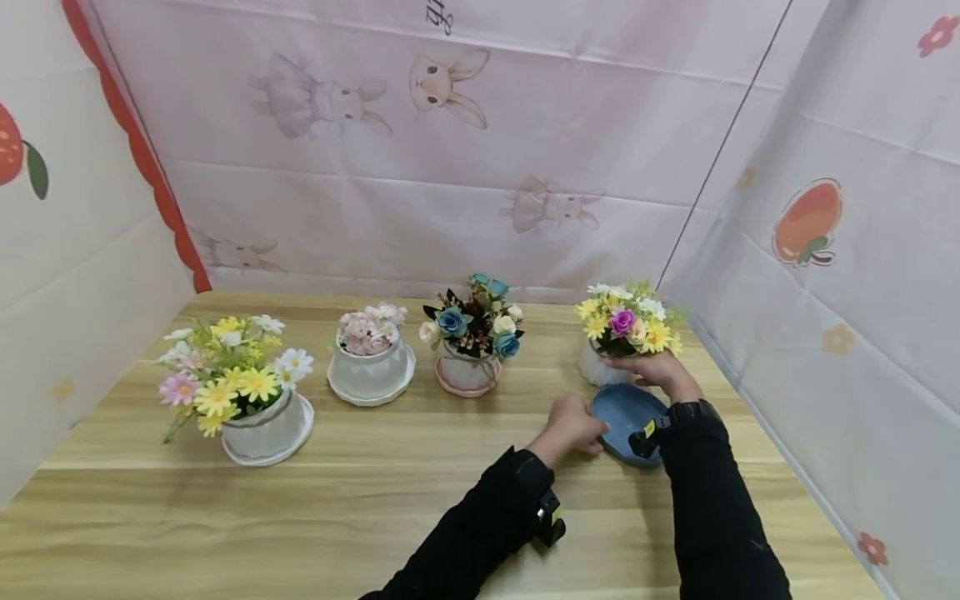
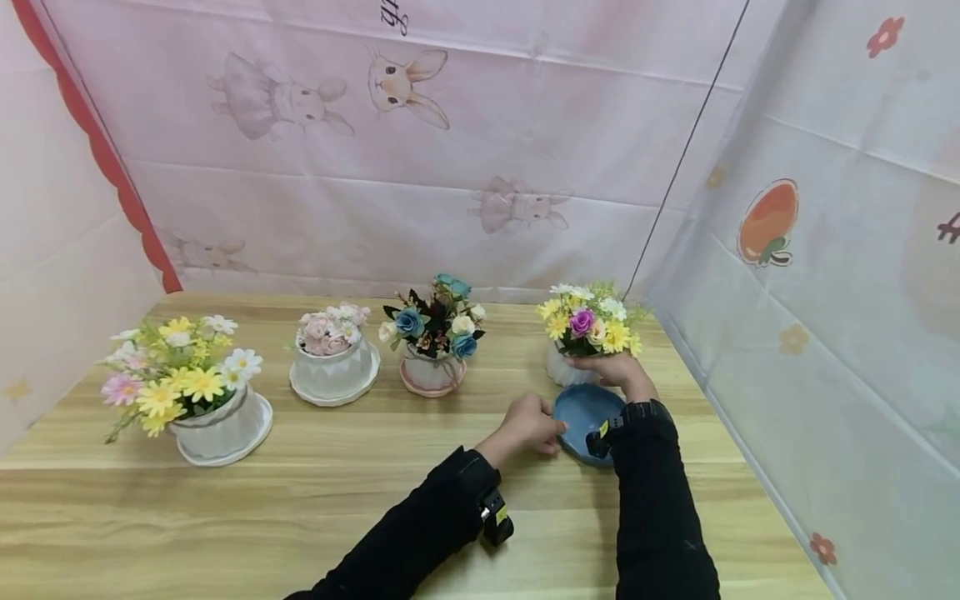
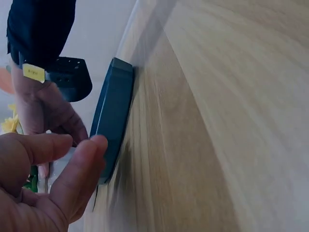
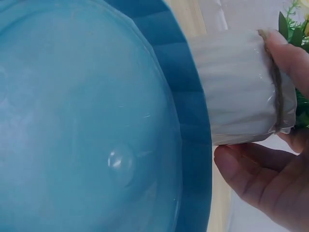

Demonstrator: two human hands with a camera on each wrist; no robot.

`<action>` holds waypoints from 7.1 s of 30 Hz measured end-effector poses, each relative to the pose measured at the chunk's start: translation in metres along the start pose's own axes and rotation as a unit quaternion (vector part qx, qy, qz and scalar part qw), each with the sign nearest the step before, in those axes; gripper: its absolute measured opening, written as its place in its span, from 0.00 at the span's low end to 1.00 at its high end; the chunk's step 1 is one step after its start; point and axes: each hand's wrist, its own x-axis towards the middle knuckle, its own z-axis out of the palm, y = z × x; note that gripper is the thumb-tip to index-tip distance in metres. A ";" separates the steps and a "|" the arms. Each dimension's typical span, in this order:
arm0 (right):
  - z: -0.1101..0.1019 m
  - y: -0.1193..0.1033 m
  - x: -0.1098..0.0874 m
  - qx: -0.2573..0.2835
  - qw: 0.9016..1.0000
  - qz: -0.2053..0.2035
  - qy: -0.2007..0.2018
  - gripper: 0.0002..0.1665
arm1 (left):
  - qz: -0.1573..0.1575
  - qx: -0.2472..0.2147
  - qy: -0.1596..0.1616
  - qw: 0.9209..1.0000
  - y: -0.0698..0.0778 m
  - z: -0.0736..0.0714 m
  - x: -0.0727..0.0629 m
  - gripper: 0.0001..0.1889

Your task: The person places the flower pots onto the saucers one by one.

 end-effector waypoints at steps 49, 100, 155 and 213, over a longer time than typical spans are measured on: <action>0.004 0.001 0.001 0.005 1.000 -0.011 0.016 0.43 | 0.030 0.144 0.062 0.987 -0.024 -0.065 0.007 0.20; 0.022 0.002 -0.003 0.049 0.974 -0.119 0.186 0.53 | 0.043 0.066 0.068 0.995 -0.046 -0.095 0.021 0.16; 0.086 -0.034 -0.023 0.009 0.972 -0.209 0.105 0.50 | 0.024 0.053 0.060 0.996 -0.045 -0.096 0.023 0.16; 0.076 -0.050 -0.044 0.006 0.982 -0.185 0.040 0.42 | 0.010 0.040 0.046 0.998 -0.037 -0.081 0.028 0.13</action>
